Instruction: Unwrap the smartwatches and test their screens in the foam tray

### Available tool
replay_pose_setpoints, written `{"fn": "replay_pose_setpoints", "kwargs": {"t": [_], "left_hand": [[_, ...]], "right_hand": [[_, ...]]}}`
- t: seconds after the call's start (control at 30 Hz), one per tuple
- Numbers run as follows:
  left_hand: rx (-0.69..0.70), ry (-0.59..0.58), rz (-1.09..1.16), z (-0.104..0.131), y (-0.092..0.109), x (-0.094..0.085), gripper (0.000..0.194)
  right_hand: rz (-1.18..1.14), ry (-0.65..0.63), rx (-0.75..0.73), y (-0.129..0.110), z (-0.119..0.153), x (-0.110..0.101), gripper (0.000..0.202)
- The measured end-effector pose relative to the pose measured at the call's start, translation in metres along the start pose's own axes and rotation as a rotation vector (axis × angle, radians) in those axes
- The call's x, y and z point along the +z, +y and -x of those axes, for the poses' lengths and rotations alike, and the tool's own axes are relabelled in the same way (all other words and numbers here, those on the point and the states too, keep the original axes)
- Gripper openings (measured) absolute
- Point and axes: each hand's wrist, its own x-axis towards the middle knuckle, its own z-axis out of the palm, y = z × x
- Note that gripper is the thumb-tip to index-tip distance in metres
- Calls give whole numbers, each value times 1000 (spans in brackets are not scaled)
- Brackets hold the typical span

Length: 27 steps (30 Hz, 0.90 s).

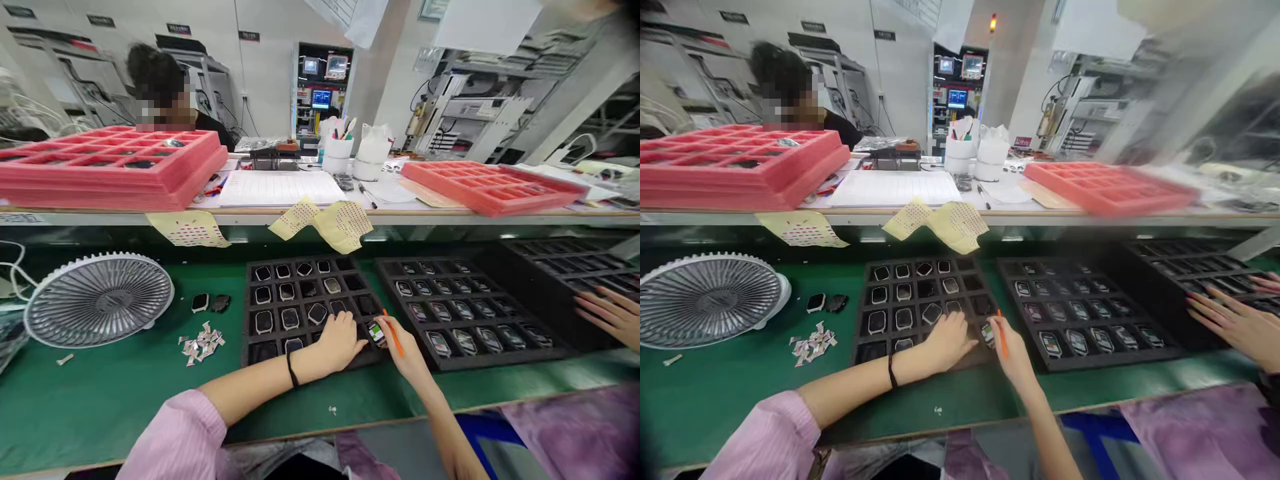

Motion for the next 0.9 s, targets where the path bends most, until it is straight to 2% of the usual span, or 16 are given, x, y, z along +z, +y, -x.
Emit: {"fn": "replay_pose_setpoints", "kwargs": {"t": [0.1,0.27,0.4,0.5,0.6,0.7,0.77,0.9], "left_hand": [[-11,19,64,2,-4,-5,40],[25,-6,534,11,-17,-4,22],[-22,-14,727,10,-28,3,17],[-88,-14,866,9,-36,2,18],[-214,-20,1200,17,-49,-8,21],[-372,-12,1532,34,-68,-20,22],[-409,26,1561,46,-80,-24,29],[-361,151,1489,65,-103,-19,43]], "right_hand": [[-1,-58,-54,-4,-6,2,43],[-85,-237,-33,-4,-18,-5,46],[-261,-342,6,-4,-24,-18,44],[-394,-350,58,-11,-28,-28,42],[-550,-316,101,-29,-34,-29,40],[-682,-383,97,-52,-42,-17,38],[-730,-477,54,-68,-47,-4,36],[-749,-657,-83,-92,-57,28,38]]}}
